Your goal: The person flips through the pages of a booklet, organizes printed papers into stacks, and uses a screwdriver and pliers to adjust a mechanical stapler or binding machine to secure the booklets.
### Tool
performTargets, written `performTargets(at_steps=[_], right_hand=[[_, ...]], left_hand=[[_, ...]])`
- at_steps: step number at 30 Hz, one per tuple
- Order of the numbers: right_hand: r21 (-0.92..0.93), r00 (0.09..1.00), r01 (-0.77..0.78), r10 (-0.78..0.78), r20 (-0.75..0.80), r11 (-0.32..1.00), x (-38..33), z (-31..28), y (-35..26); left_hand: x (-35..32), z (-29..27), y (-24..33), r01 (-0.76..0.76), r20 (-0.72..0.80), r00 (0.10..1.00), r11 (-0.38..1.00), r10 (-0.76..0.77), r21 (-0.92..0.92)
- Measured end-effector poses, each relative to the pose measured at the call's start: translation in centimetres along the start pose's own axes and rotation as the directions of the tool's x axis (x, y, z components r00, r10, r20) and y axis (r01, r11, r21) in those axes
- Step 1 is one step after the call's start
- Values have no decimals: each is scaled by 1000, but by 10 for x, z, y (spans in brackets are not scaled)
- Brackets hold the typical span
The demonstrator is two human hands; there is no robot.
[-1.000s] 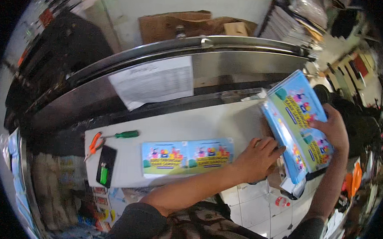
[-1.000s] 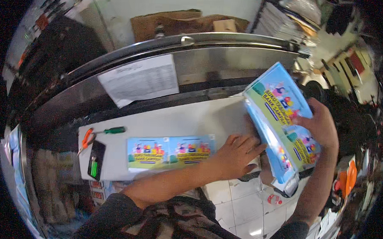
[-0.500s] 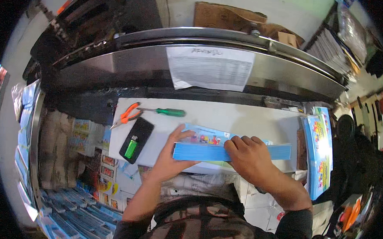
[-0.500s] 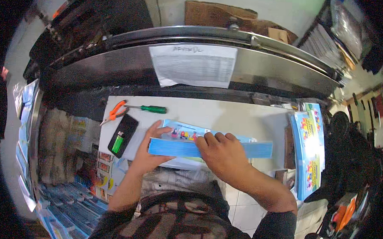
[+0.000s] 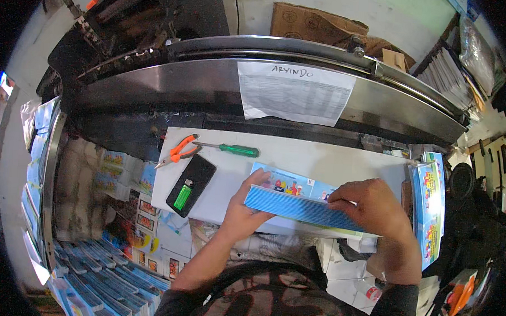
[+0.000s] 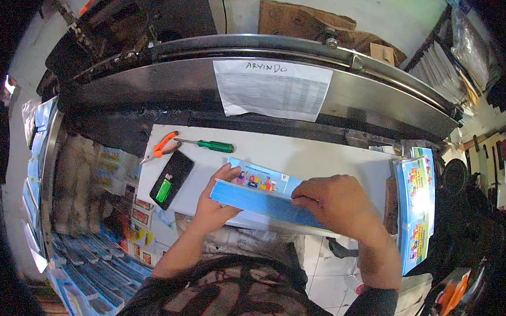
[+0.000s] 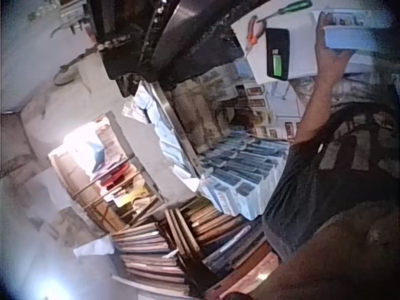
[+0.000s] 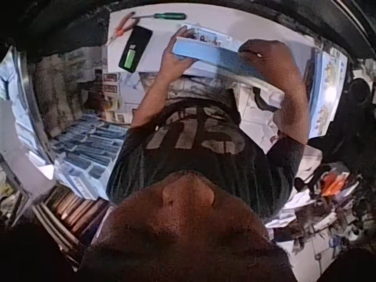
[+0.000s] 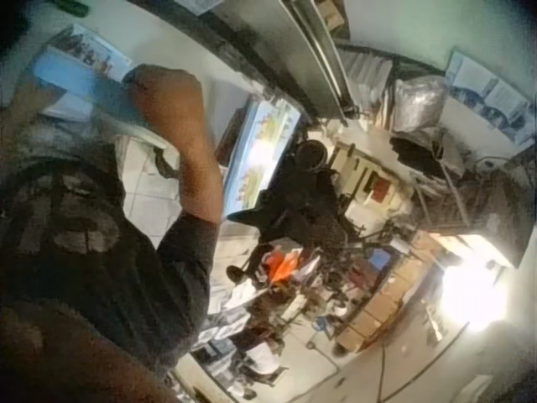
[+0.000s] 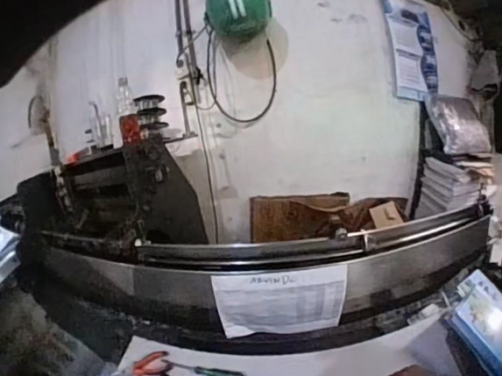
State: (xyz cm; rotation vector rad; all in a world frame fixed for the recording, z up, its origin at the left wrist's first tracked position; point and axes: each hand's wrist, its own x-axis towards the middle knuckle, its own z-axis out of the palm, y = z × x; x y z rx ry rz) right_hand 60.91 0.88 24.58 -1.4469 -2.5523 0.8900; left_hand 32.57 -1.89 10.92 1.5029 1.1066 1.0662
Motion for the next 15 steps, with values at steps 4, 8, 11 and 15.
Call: performTargets(at_steps=[4,8,11,15], right_hand=[[34,995,22,-19,-93,999,1,-3,-4],[-7,994,98,-98,-54,995,13,9,-7],[-24,997,72,-72,-5,997,14,-3,-10],[-142,918,140,-182,-353,980,-9,-25,-18]], left_hand=[[3,-1,6,115,3,993,989,-115,-97],[7,2,12,92,-23,995,988,-96,-128],[8,5,10,61,-68,995,993,-68,-103],[9,1,17,93,-81,993,992,-85,91]])
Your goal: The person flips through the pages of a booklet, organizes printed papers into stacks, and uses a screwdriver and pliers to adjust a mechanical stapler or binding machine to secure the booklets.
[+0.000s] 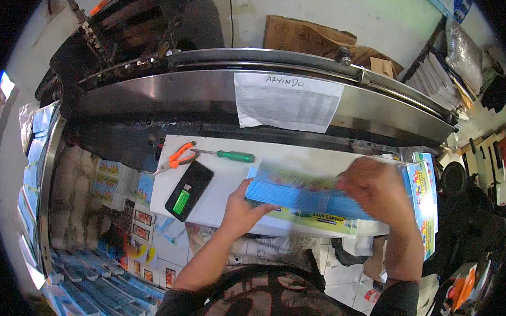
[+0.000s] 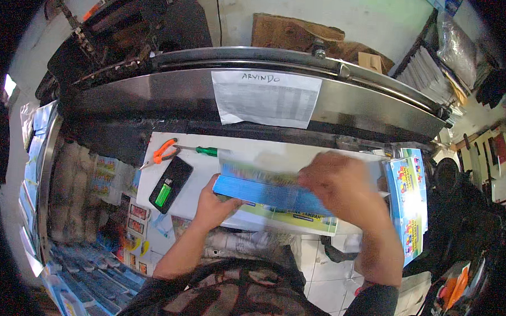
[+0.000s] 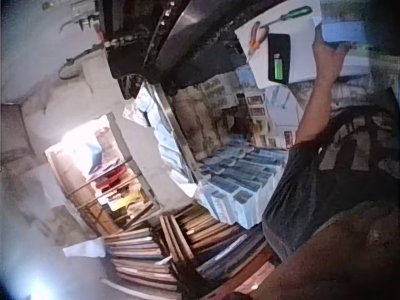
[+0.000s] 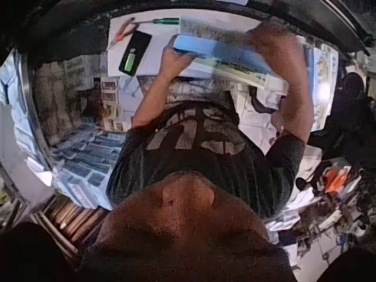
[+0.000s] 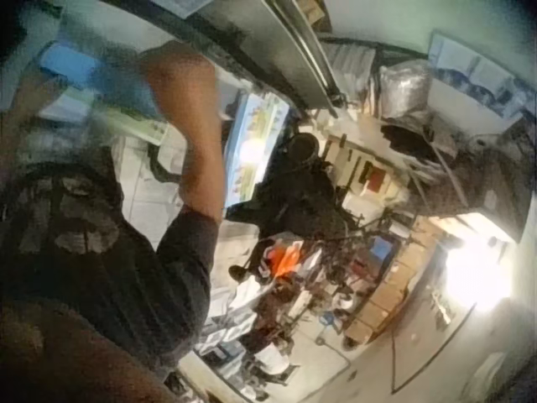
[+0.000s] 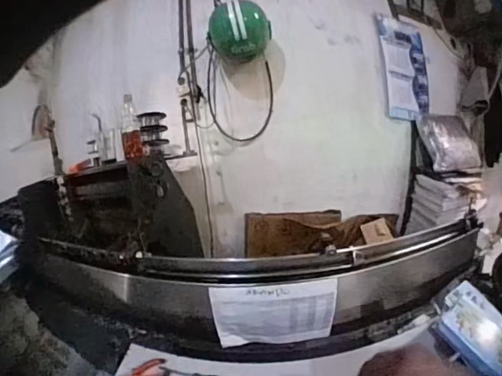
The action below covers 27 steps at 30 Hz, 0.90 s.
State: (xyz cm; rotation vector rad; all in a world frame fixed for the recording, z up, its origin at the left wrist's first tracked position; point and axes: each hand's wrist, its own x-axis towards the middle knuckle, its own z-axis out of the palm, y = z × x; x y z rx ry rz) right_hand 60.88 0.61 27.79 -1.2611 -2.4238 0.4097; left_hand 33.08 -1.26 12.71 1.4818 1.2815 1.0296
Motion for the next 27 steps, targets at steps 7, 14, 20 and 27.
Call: performTargets(at_steps=[7,14,20,27], right_hand=[[498,451,-28,456,-768,867,-121,-37,19],[995,487,-90,870,71,-31,-102,123,-5],[749,555,-642,774,306,164,-110,134,6],[788,385,-566,923,-8,242,-215,117,56]], left_hand=[[26,14,2,119,-75,989,984,-129,-130],[48,10,-46,228,-17,959,803,-284,-550],[42,12,15,165,95,985,945,-144,-283],[40,-15,7,399,203,910,899,-363,-181]])
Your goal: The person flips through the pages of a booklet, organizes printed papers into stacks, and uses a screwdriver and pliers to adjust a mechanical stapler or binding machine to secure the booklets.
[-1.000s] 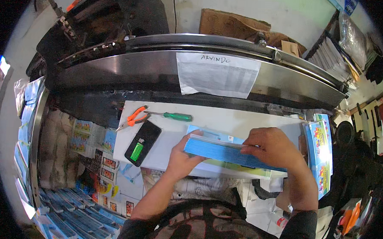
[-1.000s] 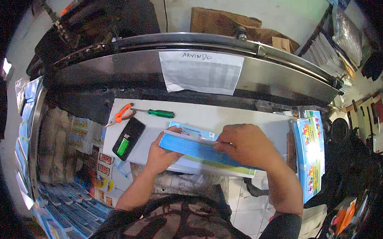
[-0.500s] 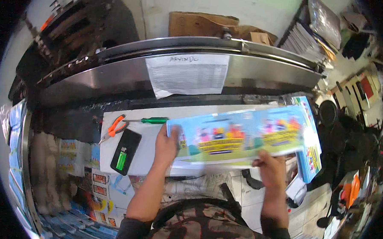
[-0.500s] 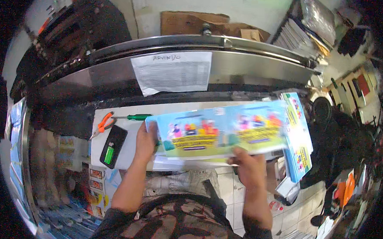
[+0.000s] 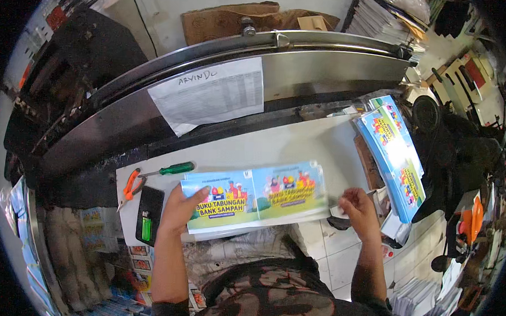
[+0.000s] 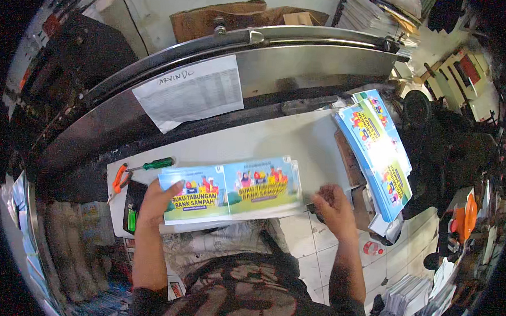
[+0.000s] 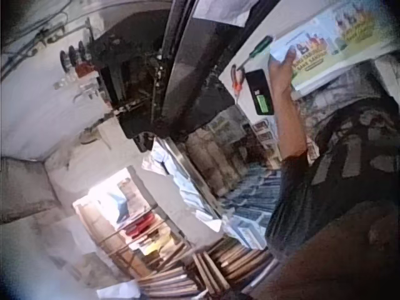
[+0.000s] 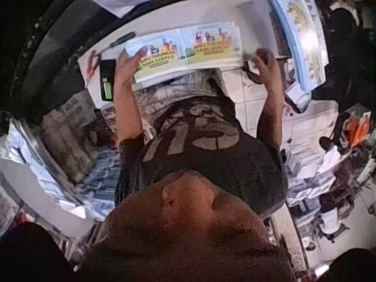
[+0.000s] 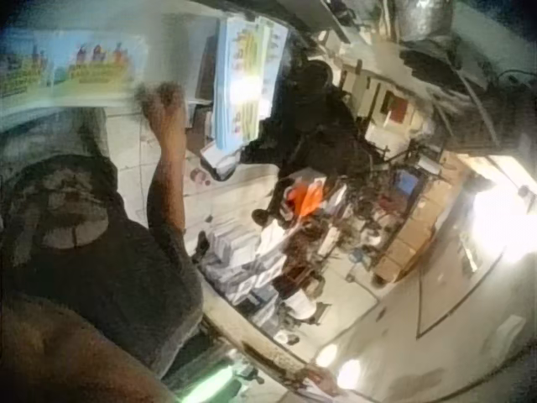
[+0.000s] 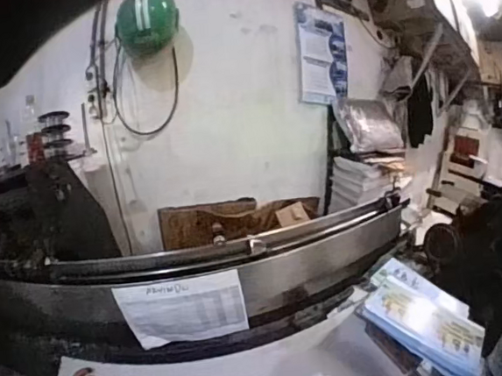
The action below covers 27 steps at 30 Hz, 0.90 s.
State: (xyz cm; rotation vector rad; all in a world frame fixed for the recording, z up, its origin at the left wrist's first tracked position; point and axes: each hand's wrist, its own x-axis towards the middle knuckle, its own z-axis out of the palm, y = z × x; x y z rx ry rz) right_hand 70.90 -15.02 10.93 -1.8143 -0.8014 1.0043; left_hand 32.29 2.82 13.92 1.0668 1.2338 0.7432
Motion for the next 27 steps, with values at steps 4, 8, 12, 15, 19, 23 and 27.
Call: performTargets(at_steps=[4,8,12,15,19,23,27], right_hand=[[-427,956,258,-292,-16,867,16,50,-8],[-465,967,240,-250,41,852,7,66,-38],[-234,999,47,-41,33,971,-17,44,-8],[137,993,-86,95,-64,987,-35,33,21],[442,969,-235,243,39,866,-41,26,18],[454,998,16,-43,50,891,-36,25,17],[356,960,121,-201,197,927,1,39,-6]], left_hand=[[1,12,-7,-51,-69,995,949,76,312],[2,8,-23,-122,-98,978,882,186,455],[15,21,-4,-91,57,996,902,74,422],[21,38,-8,-168,95,986,828,139,535],[18,57,-20,-270,203,962,731,182,627],[10,40,-14,-151,154,980,972,124,179],[-10,-4,-23,-55,52,997,996,59,-63]])
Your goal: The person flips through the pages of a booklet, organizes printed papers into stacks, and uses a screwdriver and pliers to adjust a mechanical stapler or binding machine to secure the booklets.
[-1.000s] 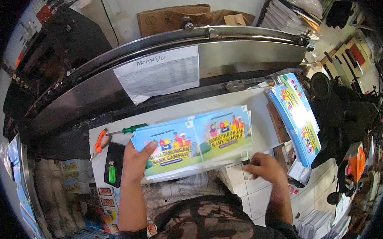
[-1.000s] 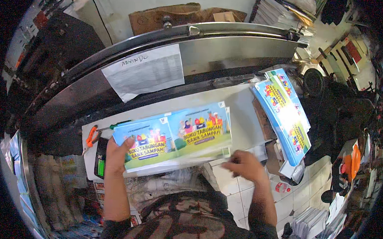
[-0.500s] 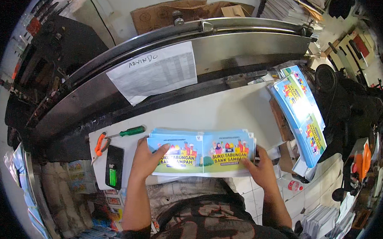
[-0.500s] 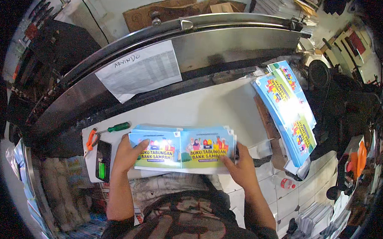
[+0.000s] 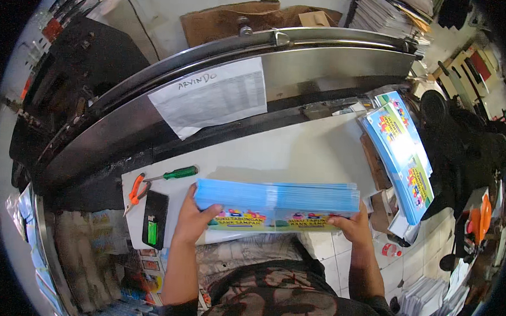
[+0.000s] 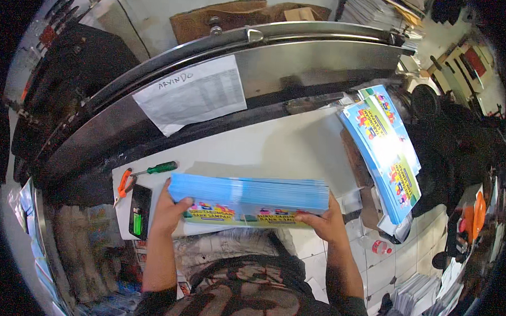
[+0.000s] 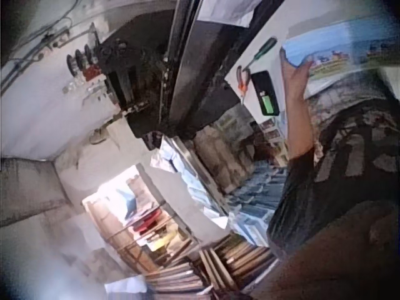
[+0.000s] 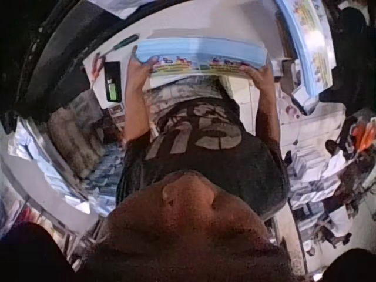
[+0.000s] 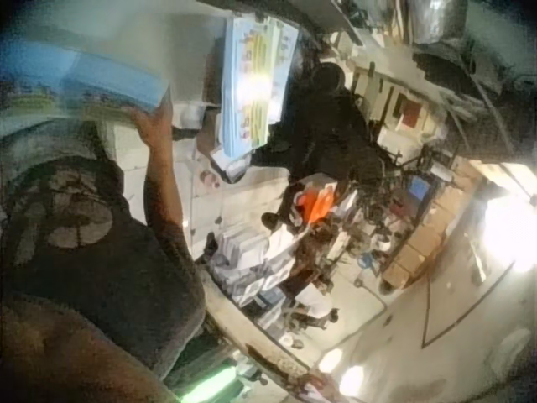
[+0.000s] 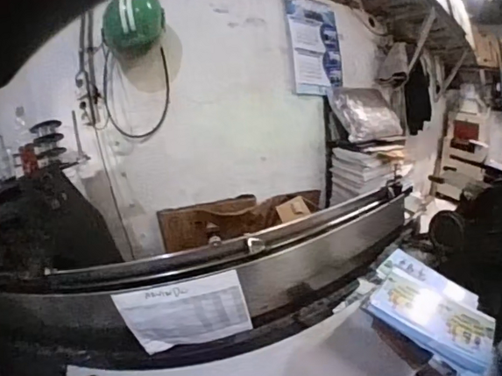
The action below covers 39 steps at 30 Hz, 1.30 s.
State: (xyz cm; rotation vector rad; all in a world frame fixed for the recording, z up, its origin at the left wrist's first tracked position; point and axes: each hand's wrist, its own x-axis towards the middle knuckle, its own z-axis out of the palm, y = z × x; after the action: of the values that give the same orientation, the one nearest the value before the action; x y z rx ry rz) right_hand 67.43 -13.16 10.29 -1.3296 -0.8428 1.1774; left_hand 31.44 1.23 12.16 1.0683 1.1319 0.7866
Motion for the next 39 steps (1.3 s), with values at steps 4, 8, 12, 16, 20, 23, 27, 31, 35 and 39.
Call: performTargets(at_steps=[4,8,12,16,20,23,27,31,35,39], right_hand=[[-243,933,310,-244,265,919,43,25,-17],[-109,900,325,-271,342,939,54,35,-9],[-24,911,326,-307,276,945,55,36,-3],[-109,903,337,-288,320,935,58,33,-8],[-178,911,366,-313,268,914,57,40,-10],[-193,960,203,-157,230,960,56,45,-23],[-249,990,126,-137,-28,960,77,74,-27],[-492,971,109,-199,-134,864,59,91,-32],[-166,997,65,-71,-30,984,57,80,-29],[-86,975,160,-144,171,983,47,39,-26]], left_hand=[[-44,-24,3,-257,-168,951,966,260,43],[-49,-30,-10,-294,-136,946,955,295,31],[-45,-26,-19,-409,-119,906,912,407,2],[-40,-12,-10,-366,-99,928,929,360,-51],[-40,-11,-10,-378,-130,918,926,374,-12],[-37,-16,-13,-312,-177,931,947,321,77],[-9,2,1,-183,-389,873,936,295,300],[-24,16,7,-188,-405,815,849,415,493],[-55,7,11,-189,-238,920,884,312,428],[-69,-14,-2,-280,-225,914,925,339,256]])
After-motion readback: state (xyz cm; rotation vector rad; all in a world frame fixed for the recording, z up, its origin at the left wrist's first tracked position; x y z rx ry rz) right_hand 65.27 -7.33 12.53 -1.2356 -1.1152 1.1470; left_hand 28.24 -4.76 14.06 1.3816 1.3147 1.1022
